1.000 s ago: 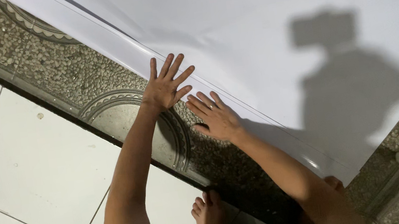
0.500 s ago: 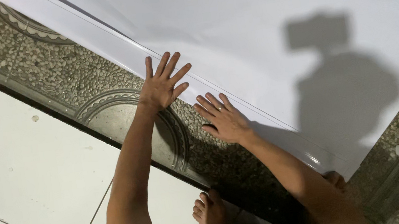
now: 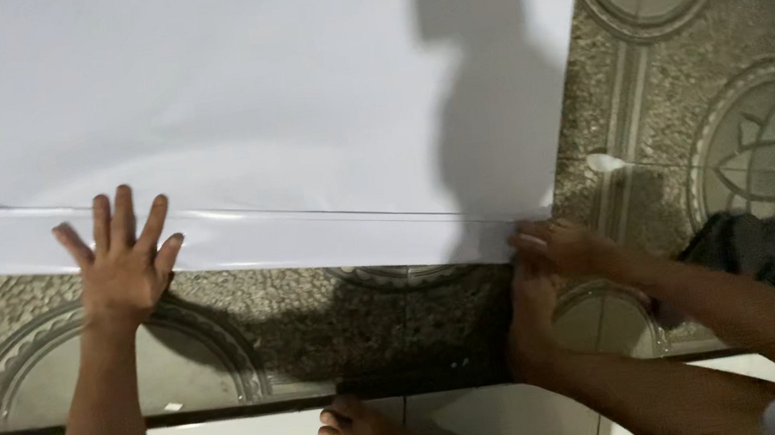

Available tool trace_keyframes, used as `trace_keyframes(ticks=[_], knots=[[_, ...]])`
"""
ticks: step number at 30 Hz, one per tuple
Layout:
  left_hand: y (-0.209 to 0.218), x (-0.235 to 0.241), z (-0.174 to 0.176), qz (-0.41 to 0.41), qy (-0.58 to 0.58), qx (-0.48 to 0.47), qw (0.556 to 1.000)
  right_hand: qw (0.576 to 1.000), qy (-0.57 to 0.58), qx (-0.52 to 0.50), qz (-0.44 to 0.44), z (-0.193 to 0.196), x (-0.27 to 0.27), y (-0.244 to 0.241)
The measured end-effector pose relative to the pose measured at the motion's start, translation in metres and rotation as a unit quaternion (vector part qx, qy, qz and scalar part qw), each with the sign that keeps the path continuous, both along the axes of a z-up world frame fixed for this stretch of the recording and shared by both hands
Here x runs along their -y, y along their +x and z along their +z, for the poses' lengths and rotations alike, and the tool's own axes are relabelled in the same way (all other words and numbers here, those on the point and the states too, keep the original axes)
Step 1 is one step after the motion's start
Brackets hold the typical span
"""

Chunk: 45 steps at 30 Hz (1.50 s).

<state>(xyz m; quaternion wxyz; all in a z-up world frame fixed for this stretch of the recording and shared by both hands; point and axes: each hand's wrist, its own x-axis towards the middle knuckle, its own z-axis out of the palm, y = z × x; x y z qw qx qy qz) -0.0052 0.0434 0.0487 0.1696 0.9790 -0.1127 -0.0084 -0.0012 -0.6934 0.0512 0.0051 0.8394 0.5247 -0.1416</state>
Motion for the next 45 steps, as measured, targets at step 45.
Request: trace_keyframes(ticks=[45], knots=[[0.063,0.013,-0.03,0.168,0.123,-0.208,0.956,0.634,0.44,-0.405,-0.49,0.041,-0.378,0.101]])
